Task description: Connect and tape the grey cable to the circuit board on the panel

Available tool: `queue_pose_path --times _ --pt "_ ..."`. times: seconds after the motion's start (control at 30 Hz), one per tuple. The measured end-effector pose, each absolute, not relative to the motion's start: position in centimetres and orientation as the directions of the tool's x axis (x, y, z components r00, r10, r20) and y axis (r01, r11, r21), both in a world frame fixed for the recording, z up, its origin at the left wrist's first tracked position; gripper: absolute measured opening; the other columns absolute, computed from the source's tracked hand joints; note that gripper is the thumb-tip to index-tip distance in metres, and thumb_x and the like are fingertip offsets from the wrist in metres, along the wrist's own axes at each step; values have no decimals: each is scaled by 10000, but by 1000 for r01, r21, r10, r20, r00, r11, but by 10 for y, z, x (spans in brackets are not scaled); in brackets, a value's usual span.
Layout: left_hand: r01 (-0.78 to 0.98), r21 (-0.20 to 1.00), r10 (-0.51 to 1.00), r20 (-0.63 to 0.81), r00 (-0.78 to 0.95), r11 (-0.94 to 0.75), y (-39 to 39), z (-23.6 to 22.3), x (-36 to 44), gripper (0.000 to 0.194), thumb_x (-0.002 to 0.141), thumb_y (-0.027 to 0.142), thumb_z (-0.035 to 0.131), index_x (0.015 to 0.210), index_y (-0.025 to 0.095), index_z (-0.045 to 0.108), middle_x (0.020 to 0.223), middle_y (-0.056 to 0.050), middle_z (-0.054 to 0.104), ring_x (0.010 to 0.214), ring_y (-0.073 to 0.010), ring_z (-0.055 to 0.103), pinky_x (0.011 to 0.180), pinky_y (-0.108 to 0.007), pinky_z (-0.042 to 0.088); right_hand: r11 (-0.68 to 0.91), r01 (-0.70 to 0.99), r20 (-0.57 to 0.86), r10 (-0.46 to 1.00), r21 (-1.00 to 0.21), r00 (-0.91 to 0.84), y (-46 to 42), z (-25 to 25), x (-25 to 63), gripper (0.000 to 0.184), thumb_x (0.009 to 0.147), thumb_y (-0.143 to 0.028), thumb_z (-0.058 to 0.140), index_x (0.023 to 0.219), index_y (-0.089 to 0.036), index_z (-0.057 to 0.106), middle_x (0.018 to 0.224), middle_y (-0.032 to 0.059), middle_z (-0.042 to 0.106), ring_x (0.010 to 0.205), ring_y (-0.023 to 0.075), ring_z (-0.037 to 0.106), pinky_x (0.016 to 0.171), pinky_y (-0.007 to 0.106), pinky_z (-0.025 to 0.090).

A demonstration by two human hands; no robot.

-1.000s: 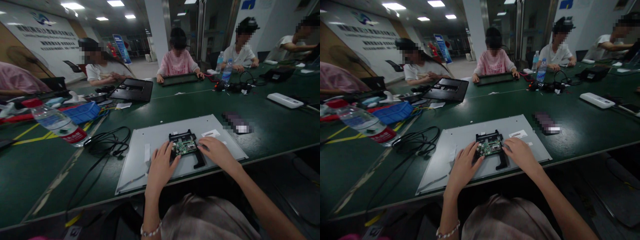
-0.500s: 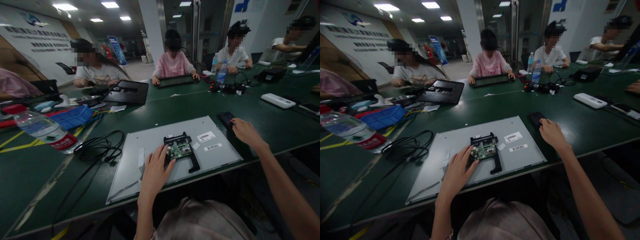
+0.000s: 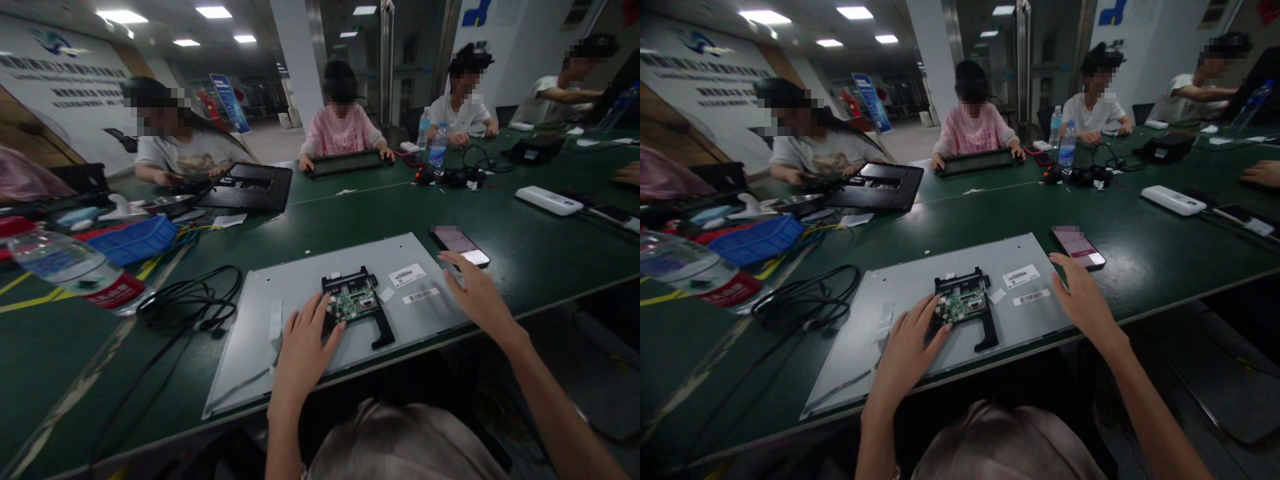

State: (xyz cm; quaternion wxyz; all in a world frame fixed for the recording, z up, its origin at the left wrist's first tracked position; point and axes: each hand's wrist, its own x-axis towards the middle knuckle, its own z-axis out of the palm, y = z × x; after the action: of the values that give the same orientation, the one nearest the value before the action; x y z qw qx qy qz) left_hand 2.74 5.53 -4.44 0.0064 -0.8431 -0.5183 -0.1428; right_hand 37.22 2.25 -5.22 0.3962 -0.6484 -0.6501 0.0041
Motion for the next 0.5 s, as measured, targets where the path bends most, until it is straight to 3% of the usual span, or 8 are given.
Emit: queue_pose_path --times 0.23,0.5 --pt "877 141 874 247 419 -460 54 -43 27 523 940 448 407 1412 226 367 1466 -89 442 1327 -250 440 1118 -468 300 320 785 429 900 -530 -78 31 -33 312 359 917 -242 433 1259 -198 534 1241 94 618 1152 225 568 1029 415 428" --pt "868 170 872 255 418 -466 53 -43 28 527 940 455 405 1413 225 370 1463 -93 444 1327 -253 435 1121 -477 290 292 808 412 909 -511 -67 42 -45 316 327 890 -211 482 1192 -170 600 1189 106 651 1115 240 587 1006 422 446"
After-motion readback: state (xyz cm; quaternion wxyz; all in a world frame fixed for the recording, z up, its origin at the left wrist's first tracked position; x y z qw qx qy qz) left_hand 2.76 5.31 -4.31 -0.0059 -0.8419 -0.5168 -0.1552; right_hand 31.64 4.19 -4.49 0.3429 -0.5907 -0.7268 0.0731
